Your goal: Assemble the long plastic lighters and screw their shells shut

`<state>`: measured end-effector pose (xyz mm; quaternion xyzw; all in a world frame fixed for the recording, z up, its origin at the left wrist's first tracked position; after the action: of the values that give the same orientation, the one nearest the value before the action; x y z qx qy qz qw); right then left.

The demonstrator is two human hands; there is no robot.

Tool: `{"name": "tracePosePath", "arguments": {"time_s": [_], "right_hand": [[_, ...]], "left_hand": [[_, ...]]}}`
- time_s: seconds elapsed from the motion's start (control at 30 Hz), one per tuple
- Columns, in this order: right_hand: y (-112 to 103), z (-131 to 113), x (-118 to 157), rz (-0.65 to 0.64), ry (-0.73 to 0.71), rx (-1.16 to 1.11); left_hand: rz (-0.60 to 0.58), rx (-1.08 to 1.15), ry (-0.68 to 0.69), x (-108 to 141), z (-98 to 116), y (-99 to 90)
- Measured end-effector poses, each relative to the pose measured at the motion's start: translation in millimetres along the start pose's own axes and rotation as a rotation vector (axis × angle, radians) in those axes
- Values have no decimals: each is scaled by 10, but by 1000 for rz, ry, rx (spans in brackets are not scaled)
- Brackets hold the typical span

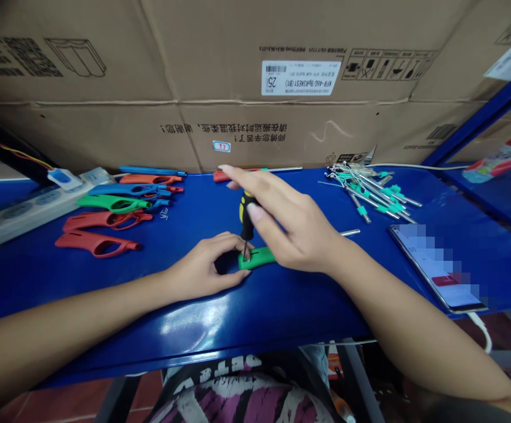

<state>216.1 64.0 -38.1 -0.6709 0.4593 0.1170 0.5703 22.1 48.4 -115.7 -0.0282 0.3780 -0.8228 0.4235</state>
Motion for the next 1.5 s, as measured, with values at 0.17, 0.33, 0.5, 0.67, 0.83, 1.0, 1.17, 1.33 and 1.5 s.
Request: {"name": "tracePosePath", "arguments": {"time_s": [0.17, 0.33, 0.5, 0.67, 0.83, 1.0, 1.17, 1.33, 1.5], "right_hand": [[-41, -6, -15, 73, -31, 45], [8, -27, -16, 6, 24, -56], [9, -45, -5, 132, 1, 29], [17, -1, -4, -39, 140, -203], [0, 27, -10, 38, 57, -171], [29, -14, 7, 31, 21, -98], [20, -53, 30, 123, -78, 5], [41, -65, 15, 65, -102, -52], [51, -58, 16, 137, -142, -21]], "left_hand": [[1, 1, 12, -3, 4, -4], [-7, 4, -2, -5, 3, -1], [2, 10, 11, -1, 4, 0], [-7, 4, 0, -3, 5, 1], [0, 10, 6, -5, 12, -4], [3, -2, 3, -2, 3, 2], [18, 5, 16, 5, -9, 6], [23, -10, 18, 10, -16, 9], [43, -19, 39, 15, -25, 14]]}}
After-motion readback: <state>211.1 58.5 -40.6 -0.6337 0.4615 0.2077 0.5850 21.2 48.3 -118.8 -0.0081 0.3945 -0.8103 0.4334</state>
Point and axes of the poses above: each hand's wrist, its own x-axis away from the middle knuckle, its own y-axis out of the palm, z = x × y, the point moved 2 cm from there along -x, towards the middle knuckle, and after that the axes turned 2 degrees about -y, right-handed, at the moved point
